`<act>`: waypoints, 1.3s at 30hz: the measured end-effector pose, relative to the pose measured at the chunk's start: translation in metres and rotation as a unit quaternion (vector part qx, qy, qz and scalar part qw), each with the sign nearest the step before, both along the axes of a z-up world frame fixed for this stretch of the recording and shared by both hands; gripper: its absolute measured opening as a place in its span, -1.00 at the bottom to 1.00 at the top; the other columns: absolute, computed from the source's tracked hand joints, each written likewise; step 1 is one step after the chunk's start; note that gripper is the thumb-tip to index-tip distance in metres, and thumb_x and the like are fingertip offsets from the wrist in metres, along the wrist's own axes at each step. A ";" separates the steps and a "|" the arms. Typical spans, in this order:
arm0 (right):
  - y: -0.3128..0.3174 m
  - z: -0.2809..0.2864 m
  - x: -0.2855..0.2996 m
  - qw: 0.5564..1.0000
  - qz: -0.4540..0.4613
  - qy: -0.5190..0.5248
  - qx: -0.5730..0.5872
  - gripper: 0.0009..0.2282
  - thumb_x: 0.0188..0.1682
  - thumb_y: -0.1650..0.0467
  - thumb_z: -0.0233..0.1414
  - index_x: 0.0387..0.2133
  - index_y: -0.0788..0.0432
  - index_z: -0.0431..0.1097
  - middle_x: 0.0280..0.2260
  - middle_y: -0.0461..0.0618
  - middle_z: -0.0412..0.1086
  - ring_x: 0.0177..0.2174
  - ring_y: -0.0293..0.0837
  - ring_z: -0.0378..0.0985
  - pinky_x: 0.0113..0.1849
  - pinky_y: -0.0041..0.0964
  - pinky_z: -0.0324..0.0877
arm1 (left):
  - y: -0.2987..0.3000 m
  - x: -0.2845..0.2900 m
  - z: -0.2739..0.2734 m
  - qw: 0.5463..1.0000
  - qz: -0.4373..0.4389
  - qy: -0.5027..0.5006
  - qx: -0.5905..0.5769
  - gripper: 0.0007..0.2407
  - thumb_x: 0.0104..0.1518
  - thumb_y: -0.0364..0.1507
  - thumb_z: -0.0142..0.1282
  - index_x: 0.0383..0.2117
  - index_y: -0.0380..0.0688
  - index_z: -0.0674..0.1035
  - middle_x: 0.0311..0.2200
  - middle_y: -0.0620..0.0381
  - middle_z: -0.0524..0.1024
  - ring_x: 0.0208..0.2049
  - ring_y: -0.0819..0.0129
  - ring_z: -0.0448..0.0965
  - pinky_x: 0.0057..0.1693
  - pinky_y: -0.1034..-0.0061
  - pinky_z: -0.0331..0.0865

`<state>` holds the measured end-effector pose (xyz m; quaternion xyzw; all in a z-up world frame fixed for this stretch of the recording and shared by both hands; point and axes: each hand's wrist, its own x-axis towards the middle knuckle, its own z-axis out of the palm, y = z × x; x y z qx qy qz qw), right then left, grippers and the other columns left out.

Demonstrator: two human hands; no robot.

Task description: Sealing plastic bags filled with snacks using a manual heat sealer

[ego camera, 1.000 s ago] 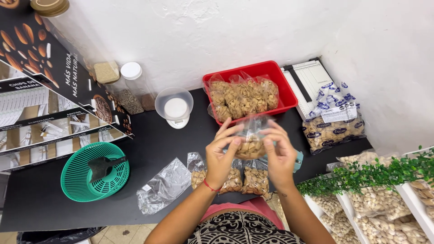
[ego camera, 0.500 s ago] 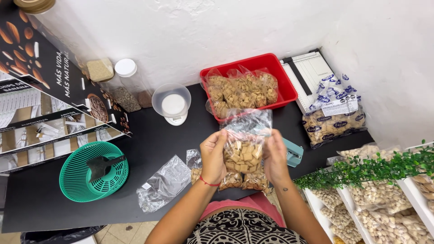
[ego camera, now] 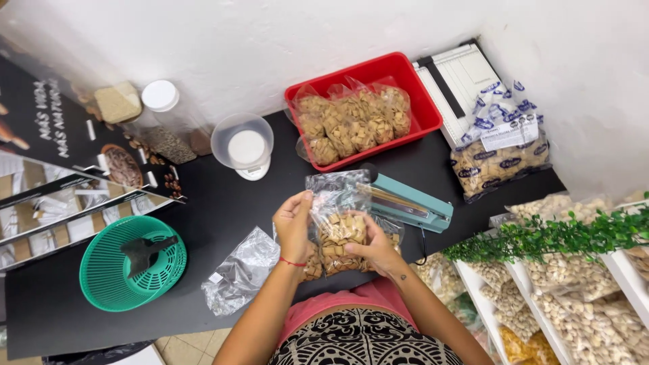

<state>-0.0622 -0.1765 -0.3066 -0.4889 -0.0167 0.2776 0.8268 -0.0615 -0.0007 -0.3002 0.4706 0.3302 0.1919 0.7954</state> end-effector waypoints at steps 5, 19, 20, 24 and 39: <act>-0.011 -0.051 0.012 0.998 0.021 0.044 -0.040 -0.26 -0.40 0.64 0.29 0.15 0.14 0.19 -0.02 0.11 0.36 -0.09 0.00 0.48 -0.17 -0.08 0.51 | 0.016 0.018 -0.013 0.994 -0.076 0.072 0.009 -0.73 0.09 -0.40 0.22 -0.11 -0.21 0.57 -0.44 0.11 0.62 -0.46 0.53 0.62 -0.28 0.71 0.52; -0.060 -0.083 0.052 0.983 -0.087 0.145 -0.067 -0.34 -0.27 0.55 0.24 0.15 0.04 0.14 -0.03 0.12 0.33 -0.21 0.14 0.56 -0.37 0.15 0.56 | -0.022 0.160 -0.123 0.932 -0.333 0.061 0.133 -0.79 0.00 -0.50 0.19 -0.22 0.04 0.67 -0.42 0.27 0.65 -0.45 0.69 0.57 -0.30 0.76 0.55; -0.068 -0.089 0.051 0.980 -0.106 0.154 -0.074 -0.38 -0.25 0.54 0.23 0.13 0.08 0.15 -0.03 0.12 0.34 -0.22 0.15 0.55 -0.35 0.16 0.55 | -0.027 0.167 -0.118 0.916 -0.368 0.041 0.153 -0.79 -0.01 -0.49 0.24 -0.22 0.04 0.67 -0.43 0.23 0.65 -0.45 0.65 0.59 -0.27 0.70 0.55; -0.086 -0.101 0.044 0.967 -0.169 0.175 -0.079 -0.47 -0.21 0.53 0.21 0.07 0.18 0.20 -0.05 0.12 0.36 -0.24 0.19 0.56 -0.35 0.21 0.55 | -0.044 0.182 -0.105 0.885 -0.441 -0.014 0.149 -0.77 -0.03 -0.52 0.31 -0.21 -0.04 0.65 -0.43 0.10 0.65 -0.44 0.54 0.64 -0.22 0.65 0.56; -0.103 -0.136 0.042 0.942 -0.239 0.233 -0.046 -0.67 -0.10 0.42 0.18 -0.12 0.27 0.28 -0.25 0.15 0.44 -0.37 0.14 0.61 -0.38 0.05 0.59 | -0.061 0.189 -0.029 0.722 -0.593 0.048 0.352 -0.51 -0.04 -0.17 0.30 0.02 -0.09 0.51 -0.06 -0.07 0.56 -0.03 0.07 0.57 0.08 0.22 0.46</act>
